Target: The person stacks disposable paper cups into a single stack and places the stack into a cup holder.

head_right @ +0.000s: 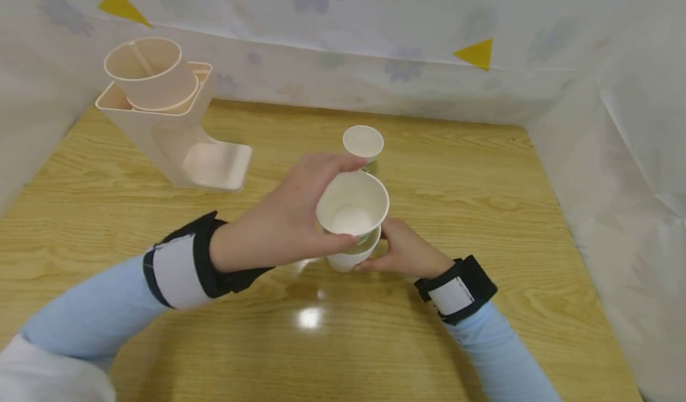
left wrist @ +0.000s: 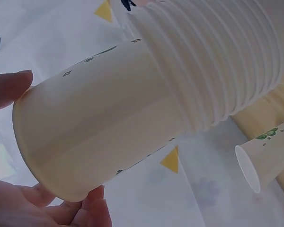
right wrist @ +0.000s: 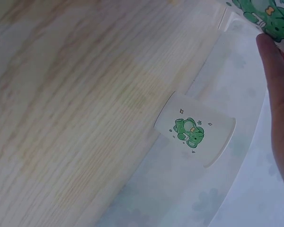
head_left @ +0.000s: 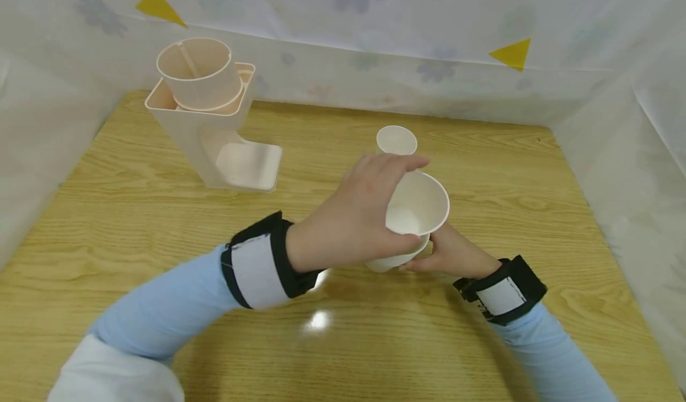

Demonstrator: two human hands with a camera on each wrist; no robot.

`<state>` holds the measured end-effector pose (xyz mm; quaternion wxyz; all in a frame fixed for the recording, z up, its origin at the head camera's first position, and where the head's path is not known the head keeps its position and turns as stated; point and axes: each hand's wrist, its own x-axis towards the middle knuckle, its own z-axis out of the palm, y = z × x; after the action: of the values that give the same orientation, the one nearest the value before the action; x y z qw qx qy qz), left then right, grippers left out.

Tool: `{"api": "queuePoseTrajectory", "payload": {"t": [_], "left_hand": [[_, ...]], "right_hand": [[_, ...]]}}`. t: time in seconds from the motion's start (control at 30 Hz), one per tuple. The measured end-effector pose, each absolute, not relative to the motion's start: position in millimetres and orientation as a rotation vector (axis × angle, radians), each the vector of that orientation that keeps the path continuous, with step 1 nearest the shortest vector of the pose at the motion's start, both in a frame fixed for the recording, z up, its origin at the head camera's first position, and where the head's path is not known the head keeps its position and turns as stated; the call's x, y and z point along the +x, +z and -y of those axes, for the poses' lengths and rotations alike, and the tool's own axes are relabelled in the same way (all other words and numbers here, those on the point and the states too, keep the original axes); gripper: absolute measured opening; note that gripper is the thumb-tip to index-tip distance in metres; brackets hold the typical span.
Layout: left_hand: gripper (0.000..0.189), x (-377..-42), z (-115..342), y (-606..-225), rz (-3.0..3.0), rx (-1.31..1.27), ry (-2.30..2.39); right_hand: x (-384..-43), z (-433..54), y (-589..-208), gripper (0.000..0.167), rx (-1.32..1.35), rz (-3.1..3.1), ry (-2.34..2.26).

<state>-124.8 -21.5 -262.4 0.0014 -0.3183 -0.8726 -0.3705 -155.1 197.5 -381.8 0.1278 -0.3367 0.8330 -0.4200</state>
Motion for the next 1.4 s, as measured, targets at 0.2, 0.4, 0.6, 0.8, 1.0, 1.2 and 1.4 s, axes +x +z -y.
{"api": "queuePoseTrajectory", "payload": {"t": [0.2, 0.4, 0.6, 0.8, 1.0, 1.2, 1.4], "left_hand": [[0.075, -126, 22, -266, 2.791, -0.994, -1.150], [0.077, -128, 22, -268, 2.833, -0.975, -1.177], [0.078, -128, 22, -269, 2.887, -0.948, -1.169], [0.077, -129, 21, -273, 2.933, -0.933, -1.172], [0.076, -131, 20, -276, 2.969, -0.924, -1.159], [0.077, -132, 18, -278, 2.980, -0.931, -1.131], [0.078, -132, 18, -280, 2.980, -0.943, -1.111]], "right_hand": [[-155, -197, -382, 0.088, -0.973, -2.423, -1.221], [-155, -198, -381, 0.088, -0.958, -2.422, -1.209], [-155, -198, -382, 0.090, -0.934, -2.409, -1.223], [-154, -197, -380, 0.087, -0.931, -2.432, -1.193], [-155, -198, -382, 0.086, -0.949, -2.444, -1.176], [-157, -198, -383, 0.086, -0.981, -2.442, -1.167], [-156, -198, -382, 0.085, -0.956, -2.434, -1.170]]}}
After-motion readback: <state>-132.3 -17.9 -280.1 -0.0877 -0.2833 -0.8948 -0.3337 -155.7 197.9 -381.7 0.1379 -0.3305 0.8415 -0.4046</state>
